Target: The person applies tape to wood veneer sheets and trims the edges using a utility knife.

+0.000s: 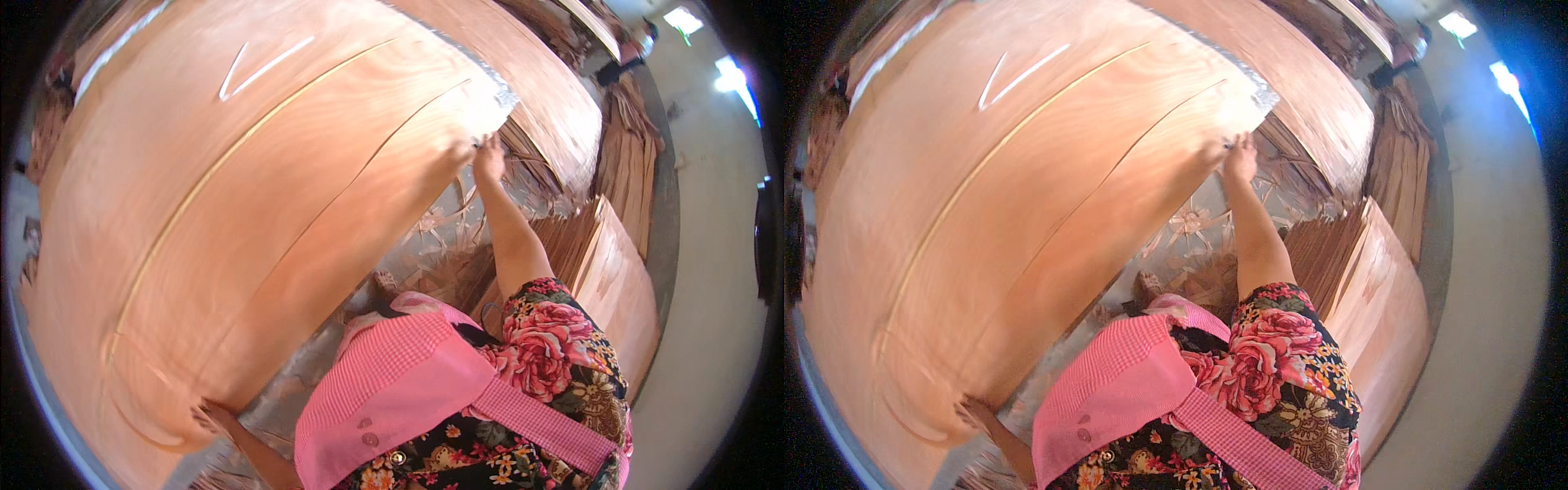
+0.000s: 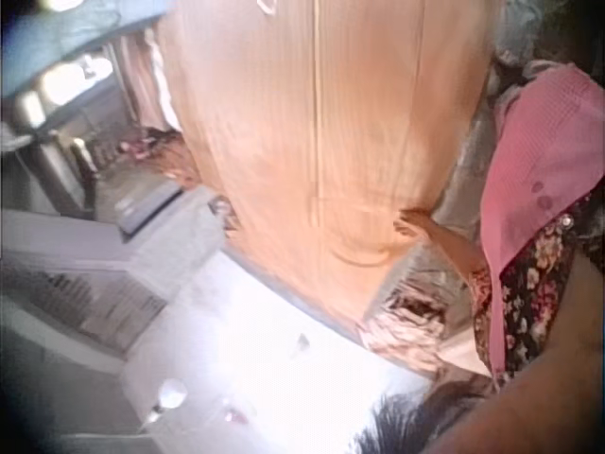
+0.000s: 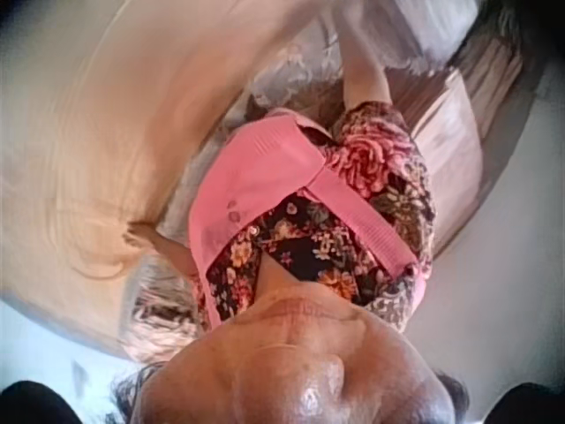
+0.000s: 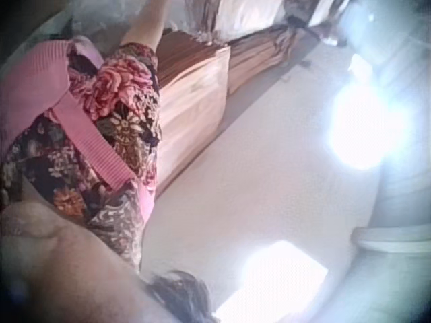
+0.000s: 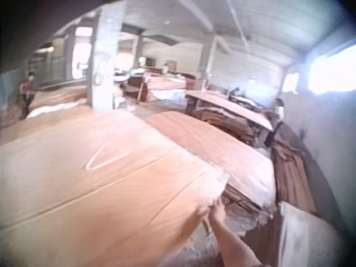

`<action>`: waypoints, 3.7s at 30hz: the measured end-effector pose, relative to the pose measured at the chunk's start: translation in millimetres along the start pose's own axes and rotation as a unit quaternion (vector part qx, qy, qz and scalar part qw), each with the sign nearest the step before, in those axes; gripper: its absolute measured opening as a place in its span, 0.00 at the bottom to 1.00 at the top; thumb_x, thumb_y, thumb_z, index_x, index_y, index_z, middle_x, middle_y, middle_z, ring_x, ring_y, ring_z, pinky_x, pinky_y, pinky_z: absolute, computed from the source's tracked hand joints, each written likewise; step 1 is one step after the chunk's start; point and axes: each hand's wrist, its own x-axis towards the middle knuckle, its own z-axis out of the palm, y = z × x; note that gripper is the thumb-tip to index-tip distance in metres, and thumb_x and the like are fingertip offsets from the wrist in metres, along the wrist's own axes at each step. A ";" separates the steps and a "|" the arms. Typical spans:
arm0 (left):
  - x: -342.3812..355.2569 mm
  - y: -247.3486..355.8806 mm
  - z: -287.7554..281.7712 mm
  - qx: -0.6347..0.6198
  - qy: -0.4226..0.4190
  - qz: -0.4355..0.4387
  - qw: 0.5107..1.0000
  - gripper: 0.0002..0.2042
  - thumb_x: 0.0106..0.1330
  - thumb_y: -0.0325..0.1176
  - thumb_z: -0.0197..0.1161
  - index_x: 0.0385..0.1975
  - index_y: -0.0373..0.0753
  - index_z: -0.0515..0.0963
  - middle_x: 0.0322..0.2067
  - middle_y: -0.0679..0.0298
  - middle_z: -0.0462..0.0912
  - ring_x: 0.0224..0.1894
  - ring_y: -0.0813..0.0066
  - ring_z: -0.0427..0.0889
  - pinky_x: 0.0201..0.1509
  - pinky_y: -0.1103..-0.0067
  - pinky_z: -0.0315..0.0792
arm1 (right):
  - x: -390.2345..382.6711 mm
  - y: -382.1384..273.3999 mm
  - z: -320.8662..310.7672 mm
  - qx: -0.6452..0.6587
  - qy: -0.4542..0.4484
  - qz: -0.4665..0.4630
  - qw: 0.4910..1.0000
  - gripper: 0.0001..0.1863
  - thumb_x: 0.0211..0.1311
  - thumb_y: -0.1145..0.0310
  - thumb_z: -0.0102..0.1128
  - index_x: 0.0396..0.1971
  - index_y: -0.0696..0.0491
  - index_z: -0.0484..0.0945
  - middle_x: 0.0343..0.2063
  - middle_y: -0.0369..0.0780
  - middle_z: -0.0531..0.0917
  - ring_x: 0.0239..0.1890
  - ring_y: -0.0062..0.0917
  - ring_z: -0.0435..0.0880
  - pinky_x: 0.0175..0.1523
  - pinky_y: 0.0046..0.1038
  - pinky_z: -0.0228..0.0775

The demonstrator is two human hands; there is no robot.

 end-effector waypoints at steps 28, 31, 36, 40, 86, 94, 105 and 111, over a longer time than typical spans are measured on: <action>-129.1 -13.1 71.1 0.026 -0.147 0.041 0.988 0.39 0.56 0.65 0.35 0.61 0.43 0.46 0.61 0.53 0.48 0.60 0.55 0.55 0.61 0.61 0.47 | 77.6 96.6 28.6 -0.043 -0.041 -0.124 0.990 0.29 0.53 0.62 0.50 0.56 0.51 0.56 0.60 0.37 0.55 0.63 0.33 0.49 0.62 0.39 0.45; -129.1 -9.6 77.2 0.195 -0.165 0.168 0.952 0.36 0.56 0.63 0.39 0.58 0.41 0.53 0.57 0.56 0.55 0.55 0.58 0.61 0.57 0.59 0.51 | 87.4 113.8 45.5 -0.025 -0.056 -0.105 0.993 0.29 0.52 0.63 0.51 0.56 0.50 0.58 0.58 0.37 0.58 0.61 0.33 0.53 0.61 0.37 0.48; -143.8 1.5 47.7 0.340 -0.192 0.424 0.817 0.20 0.59 0.48 0.45 0.42 0.40 0.70 0.38 0.60 0.73 0.40 0.63 0.72 0.43 0.60 0.63 | 100.9 123.7 35.7 0.230 -0.128 -0.025 0.964 0.22 0.58 0.52 0.39 0.47 0.50 0.65 0.43 0.39 0.71 0.40 0.28 0.71 0.40 0.32 0.64; -172.3 22.8 5.1 -0.066 -0.318 -0.018 0.945 0.36 0.58 0.56 0.42 0.59 0.34 0.48 0.59 0.46 0.51 0.60 0.51 0.53 0.61 0.67 0.50 | 90.5 95.5 -36.9 0.455 -0.368 -0.201 0.786 0.22 0.63 0.58 0.36 0.47 0.60 0.65 0.34 0.40 0.78 0.35 0.28 0.76 0.36 0.27 0.70; 9.4 -188.2 6.1 -0.156 -0.112 0.391 0.900 0.27 0.59 0.42 0.50 0.59 0.47 0.54 0.61 0.60 0.51 0.63 0.59 0.48 0.62 0.55 0.37 | -498.9 -222.6 -10.9 0.151 -0.736 -0.125 0.649 0.11 0.57 0.68 0.49 0.37 0.58 0.69 0.20 0.41 0.79 0.17 0.23 0.78 0.18 0.20 0.68; -102.0 -185.5 29.0 -0.139 -0.153 0.408 0.889 0.30 0.55 0.48 0.53 0.59 0.52 0.55 0.61 0.71 0.53 0.64 0.61 0.45 0.61 0.53 0.35 | -492.4 -202.6 -1.6 0.248 -0.701 -0.117 0.659 0.13 0.56 0.66 0.52 0.41 0.53 0.71 0.16 0.33 0.74 0.14 0.16 0.71 0.18 0.16 0.60; -101.1 -184.0 29.7 -0.132 -0.124 0.428 0.886 0.27 0.56 0.40 0.54 0.57 0.47 0.59 0.61 0.68 0.54 0.64 0.63 0.46 0.64 0.61 0.37 | -276.3 -6.6 49.8 0.011 -0.043 -0.368 0.929 0.19 0.55 0.59 0.47 0.47 0.48 0.68 0.46 0.40 0.69 0.49 0.32 0.67 0.51 0.33 0.62; -105.7 -179.8 22.7 -0.156 -0.060 0.471 0.866 0.21 0.62 0.42 0.48 0.55 0.45 0.63 0.60 0.66 0.55 0.63 0.58 0.49 0.63 0.61 0.39 | -287.0 4.5 43.2 -0.045 -0.120 -0.225 0.966 0.28 0.55 0.56 0.47 0.56 0.43 0.56 0.58 0.39 0.57 0.60 0.38 0.54 0.58 0.45 0.50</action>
